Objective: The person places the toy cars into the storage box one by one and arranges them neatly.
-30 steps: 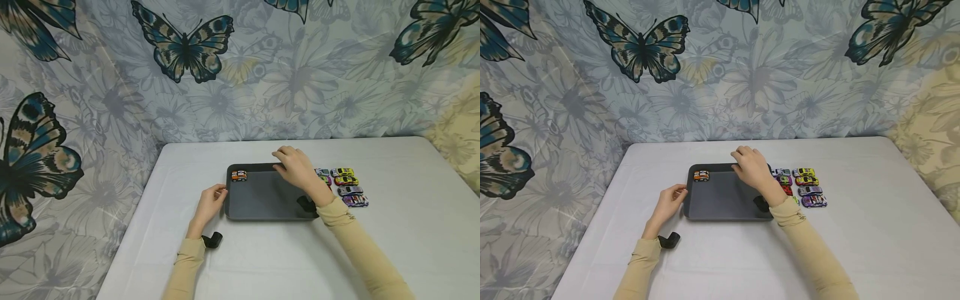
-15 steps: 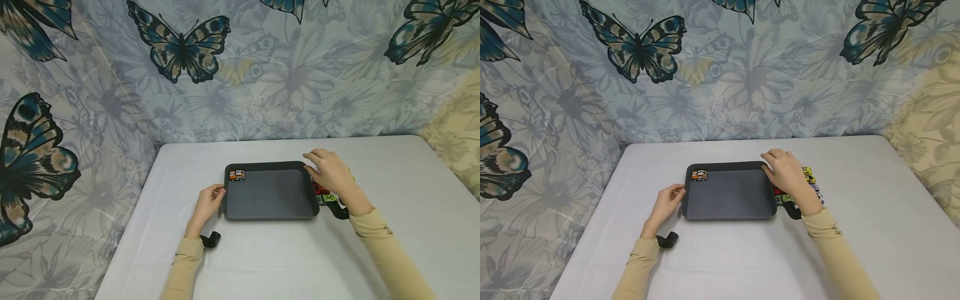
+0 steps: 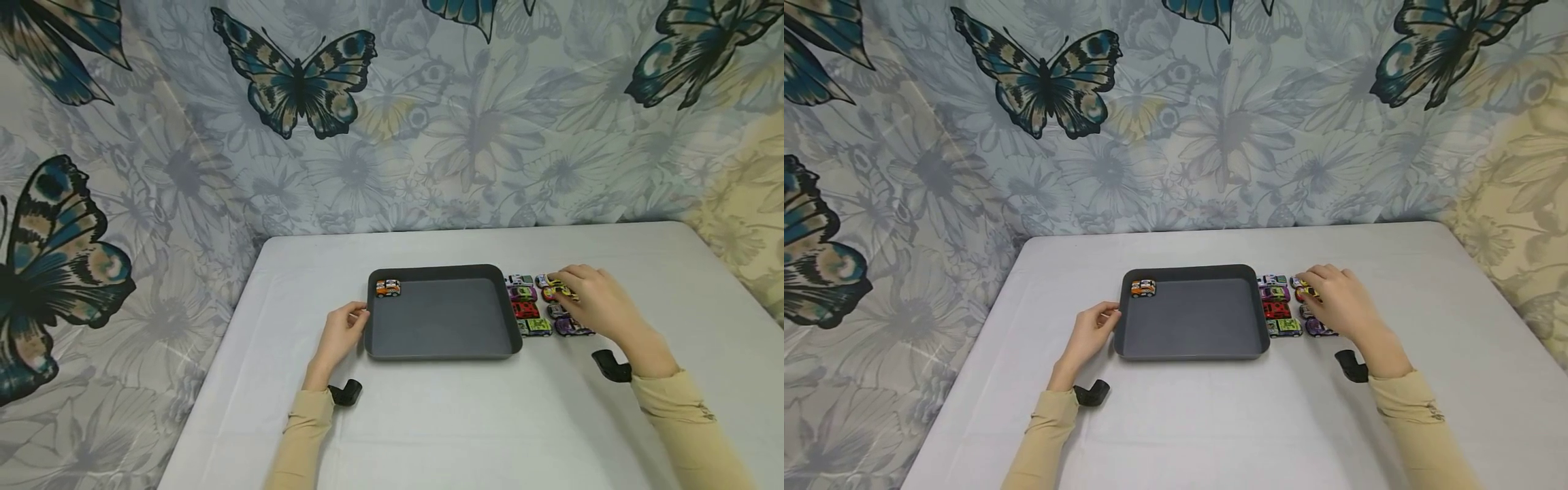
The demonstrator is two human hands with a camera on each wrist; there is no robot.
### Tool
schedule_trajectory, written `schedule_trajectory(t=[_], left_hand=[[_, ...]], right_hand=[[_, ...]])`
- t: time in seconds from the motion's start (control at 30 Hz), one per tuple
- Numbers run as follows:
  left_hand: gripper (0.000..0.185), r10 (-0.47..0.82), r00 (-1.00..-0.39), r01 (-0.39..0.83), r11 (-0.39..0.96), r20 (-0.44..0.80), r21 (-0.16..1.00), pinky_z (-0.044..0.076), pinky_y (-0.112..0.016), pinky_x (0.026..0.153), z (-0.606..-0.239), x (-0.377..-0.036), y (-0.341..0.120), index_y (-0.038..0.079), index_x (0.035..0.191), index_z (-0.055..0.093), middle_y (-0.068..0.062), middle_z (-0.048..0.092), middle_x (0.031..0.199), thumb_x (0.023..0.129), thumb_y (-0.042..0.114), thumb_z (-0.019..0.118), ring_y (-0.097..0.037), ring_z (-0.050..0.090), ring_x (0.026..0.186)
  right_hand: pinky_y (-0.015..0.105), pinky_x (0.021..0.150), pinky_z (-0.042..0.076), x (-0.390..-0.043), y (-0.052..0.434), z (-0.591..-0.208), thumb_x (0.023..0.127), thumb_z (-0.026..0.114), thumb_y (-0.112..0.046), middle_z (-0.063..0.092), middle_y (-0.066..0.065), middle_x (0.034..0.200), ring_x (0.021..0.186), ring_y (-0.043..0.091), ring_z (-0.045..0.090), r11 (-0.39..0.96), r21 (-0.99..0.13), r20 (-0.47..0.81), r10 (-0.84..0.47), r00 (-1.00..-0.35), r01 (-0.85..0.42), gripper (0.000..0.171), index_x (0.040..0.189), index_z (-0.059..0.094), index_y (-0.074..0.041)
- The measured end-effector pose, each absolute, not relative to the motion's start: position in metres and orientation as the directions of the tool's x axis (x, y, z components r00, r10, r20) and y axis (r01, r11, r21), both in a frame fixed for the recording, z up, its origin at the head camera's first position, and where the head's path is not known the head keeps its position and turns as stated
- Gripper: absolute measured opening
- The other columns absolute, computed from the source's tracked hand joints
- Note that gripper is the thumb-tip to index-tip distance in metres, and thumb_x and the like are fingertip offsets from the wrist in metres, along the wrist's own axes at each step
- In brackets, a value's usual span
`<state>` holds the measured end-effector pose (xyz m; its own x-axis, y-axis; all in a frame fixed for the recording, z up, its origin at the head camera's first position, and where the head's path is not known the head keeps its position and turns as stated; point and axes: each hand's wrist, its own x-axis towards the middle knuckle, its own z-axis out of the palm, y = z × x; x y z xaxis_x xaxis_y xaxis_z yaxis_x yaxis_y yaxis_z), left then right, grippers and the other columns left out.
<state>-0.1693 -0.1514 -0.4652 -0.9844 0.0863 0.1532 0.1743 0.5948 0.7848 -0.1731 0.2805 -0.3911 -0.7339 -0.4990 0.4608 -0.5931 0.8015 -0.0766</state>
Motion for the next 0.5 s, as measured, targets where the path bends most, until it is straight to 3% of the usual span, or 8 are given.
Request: schedule_trajectory(t=[0.17,0.5], left_hand=[[0.024,0.087,-0.985,0.173,0.59,0.151,0.789,0.051,-0.026,0.062,-0.466,-0.169,-0.151,-0.001,0.11,0.064,-0.011,0.064,0.09,0.092,0.013,0.059,-0.016,0.061,0.072],[0.025,0.091,-0.985,0.169,0.588,0.144,0.791,0.05,-0.026,0.06,-0.463,-0.168,-0.151,-0.002,0.111,0.063,-0.011,0.064,0.091,0.092,0.013,0.058,-0.016,0.061,0.072]], right_hand=[[0.05,0.062,0.045,-0.166,0.302,-0.403,0.062,0.077,0.0,0.064,0.018,0.089,0.077,0.034,0.061,0.785,-0.065,0.446,-0.529,-0.722,-0.616,0.037,0.097,0.066,0.003],[0.048,0.06,0.048,-0.154,0.327,-0.422,0.063,0.079,-0.003,0.065,0.015,0.087,0.071,0.033,0.062,0.815,-0.115,0.342,-0.504,-0.793,-0.568,0.028,0.09,0.069,0.0]])
